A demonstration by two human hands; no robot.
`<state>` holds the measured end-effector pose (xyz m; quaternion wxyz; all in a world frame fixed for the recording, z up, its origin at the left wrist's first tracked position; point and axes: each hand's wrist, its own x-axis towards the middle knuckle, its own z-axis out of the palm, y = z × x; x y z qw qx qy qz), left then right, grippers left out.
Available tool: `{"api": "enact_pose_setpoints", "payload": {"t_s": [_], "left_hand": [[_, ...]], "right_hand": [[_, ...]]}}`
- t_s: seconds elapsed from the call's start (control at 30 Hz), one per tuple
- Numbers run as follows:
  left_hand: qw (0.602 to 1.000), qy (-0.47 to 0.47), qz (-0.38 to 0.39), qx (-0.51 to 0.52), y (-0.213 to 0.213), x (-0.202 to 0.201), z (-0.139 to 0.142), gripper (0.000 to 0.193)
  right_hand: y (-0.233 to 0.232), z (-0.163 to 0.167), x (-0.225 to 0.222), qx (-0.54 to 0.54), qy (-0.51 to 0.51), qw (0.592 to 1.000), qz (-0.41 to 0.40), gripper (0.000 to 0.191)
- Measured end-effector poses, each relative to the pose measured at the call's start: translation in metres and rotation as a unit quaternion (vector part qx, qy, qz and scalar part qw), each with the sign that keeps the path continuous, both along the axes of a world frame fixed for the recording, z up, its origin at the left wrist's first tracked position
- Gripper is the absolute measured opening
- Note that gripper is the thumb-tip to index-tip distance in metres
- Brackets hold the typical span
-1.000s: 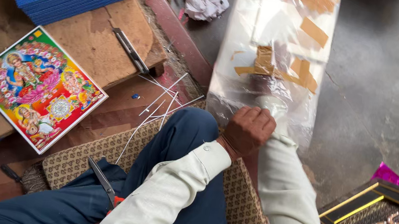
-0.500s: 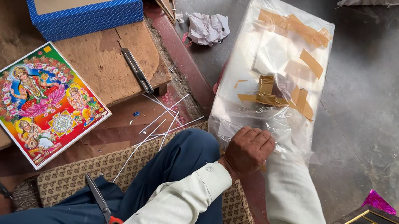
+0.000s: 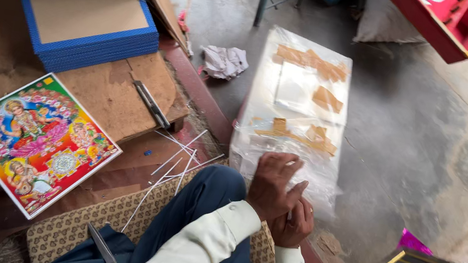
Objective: The person assembles a decorative card by placing a printed image onto a cardboard backing, covering it with a clear plastic sheet, and securing the edges with blue patterned tape. They use scissors to trim the plastic and tape, and a utility knife to cut the tape precisely.
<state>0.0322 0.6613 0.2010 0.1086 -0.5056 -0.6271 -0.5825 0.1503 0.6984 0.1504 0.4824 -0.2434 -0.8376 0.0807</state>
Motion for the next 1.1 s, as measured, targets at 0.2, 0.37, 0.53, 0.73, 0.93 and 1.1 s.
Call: {"api": "enact_pose_setpoints", "payload": {"t_s": [0.2, 0.37, 0.53, 0.73, 0.93, 1.1], "left_hand": [[0.909, -0.417, -0.018, 0.001, -0.086, -0.009, 0.046, 0.041], [0.659, -0.724, -0.202, 0.031, -0.162, -0.080, 0.066, 0.058], [0.707, -0.684, -0.175, -0.040, -0.251, -0.106, 0.046, 0.054], [0.738, -0.654, -0.160, -0.046, -0.326, -0.094, -0.012, 0.045], [0.879, -0.473, -0.059, 0.019, -0.395, -0.101, -0.016, 0.052], [0.860, -0.503, -0.013, 0.092, -0.439, -0.123, 0.013, 0.049]], "right_hand": [[-0.038, 0.171, 0.006, 0.055, -0.111, 0.991, 0.047, 0.008], [-0.130, 0.229, -0.023, 0.142, -0.179, 0.959, 0.171, 0.010], [-0.219, 0.199, -0.050, 0.200, -0.240, 0.872, 0.377, 0.028], [-0.267, 0.146, -0.050, 0.119, -0.296, 0.805, 0.500, 0.046], [-0.232, 0.115, -0.049, -0.283, -0.085, 0.876, 0.382, 0.059], [-0.205, 0.062, -0.093, -0.644, -0.068, 0.689, 0.326, 0.064]]}}
